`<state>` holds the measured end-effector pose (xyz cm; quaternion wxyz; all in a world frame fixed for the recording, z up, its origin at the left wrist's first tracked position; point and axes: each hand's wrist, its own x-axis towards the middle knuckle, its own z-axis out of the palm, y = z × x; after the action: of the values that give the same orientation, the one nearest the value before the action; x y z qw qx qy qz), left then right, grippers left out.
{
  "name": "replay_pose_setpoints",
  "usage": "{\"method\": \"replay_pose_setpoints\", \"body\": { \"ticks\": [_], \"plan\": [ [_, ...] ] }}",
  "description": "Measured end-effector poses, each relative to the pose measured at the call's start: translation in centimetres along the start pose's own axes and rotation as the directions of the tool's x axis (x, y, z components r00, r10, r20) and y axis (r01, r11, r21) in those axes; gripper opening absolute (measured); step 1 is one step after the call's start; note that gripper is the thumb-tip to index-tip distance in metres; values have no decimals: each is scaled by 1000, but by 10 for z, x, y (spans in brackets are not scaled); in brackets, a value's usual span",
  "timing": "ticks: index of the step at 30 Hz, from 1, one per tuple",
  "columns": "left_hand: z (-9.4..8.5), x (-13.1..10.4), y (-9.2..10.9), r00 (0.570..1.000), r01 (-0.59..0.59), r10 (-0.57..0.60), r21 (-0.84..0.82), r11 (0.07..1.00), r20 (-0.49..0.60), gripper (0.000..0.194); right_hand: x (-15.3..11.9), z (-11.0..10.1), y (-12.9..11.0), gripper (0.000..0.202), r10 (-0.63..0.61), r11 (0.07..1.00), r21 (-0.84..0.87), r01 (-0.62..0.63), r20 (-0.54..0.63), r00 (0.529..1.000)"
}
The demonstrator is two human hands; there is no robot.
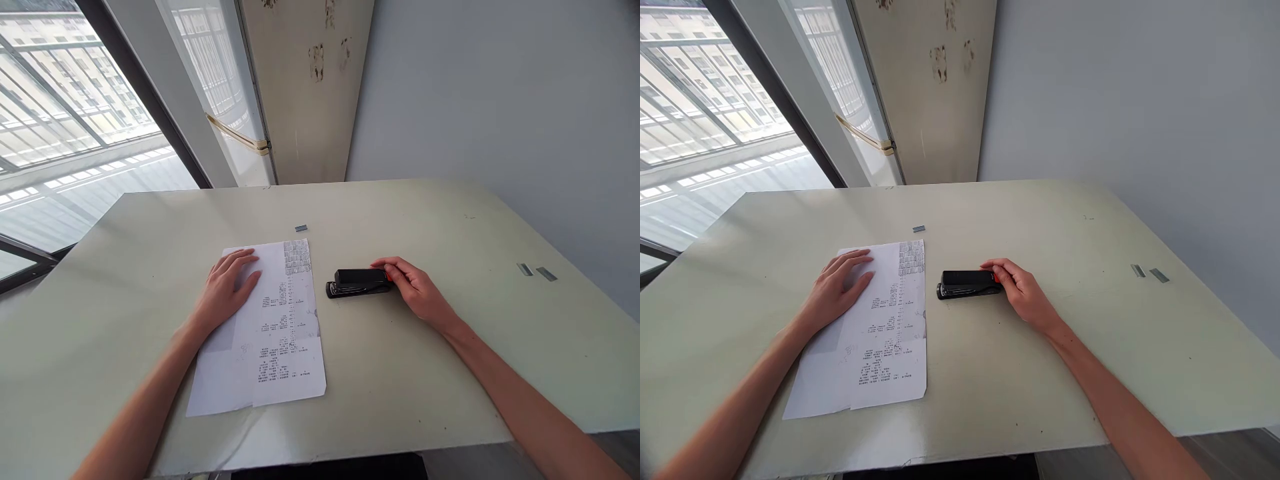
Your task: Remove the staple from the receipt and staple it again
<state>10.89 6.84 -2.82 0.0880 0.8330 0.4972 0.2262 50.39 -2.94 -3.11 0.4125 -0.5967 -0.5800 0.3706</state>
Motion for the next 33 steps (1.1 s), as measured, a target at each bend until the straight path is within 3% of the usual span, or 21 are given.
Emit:
{"method": "replay_pose_setpoints", "body": {
  "ticks": [10, 16, 22, 27, 33],
  "plan": [
    [-1, 1, 0, 1000, -4, 4, 0, 1000, 6, 39, -2, 1, 0, 47, 29, 999, 29, -29, 4, 1000],
    [-5, 1, 6, 997, -76, 77, 28, 997, -24, 37, -1, -1, -3, 51, 32, 999, -3, -32, 10, 999],
    [-7, 8, 55, 970, -214, 225, -116, 970, 91, 35, -3, 0, -5, 48, -34, 989, -140, 45, 83, 996],
    [10, 18, 99, 932, -321, 345, -189, 928, 110, 31, -1, 2, -2, 43, -79, 986, -143, 90, 81, 994],
    [34, 31, 119, 919, -365, 383, -169, 916, 90, 24, 1, 2, -2, 39, -116, 983, -131, 126, 75, 990]
  ]
}}
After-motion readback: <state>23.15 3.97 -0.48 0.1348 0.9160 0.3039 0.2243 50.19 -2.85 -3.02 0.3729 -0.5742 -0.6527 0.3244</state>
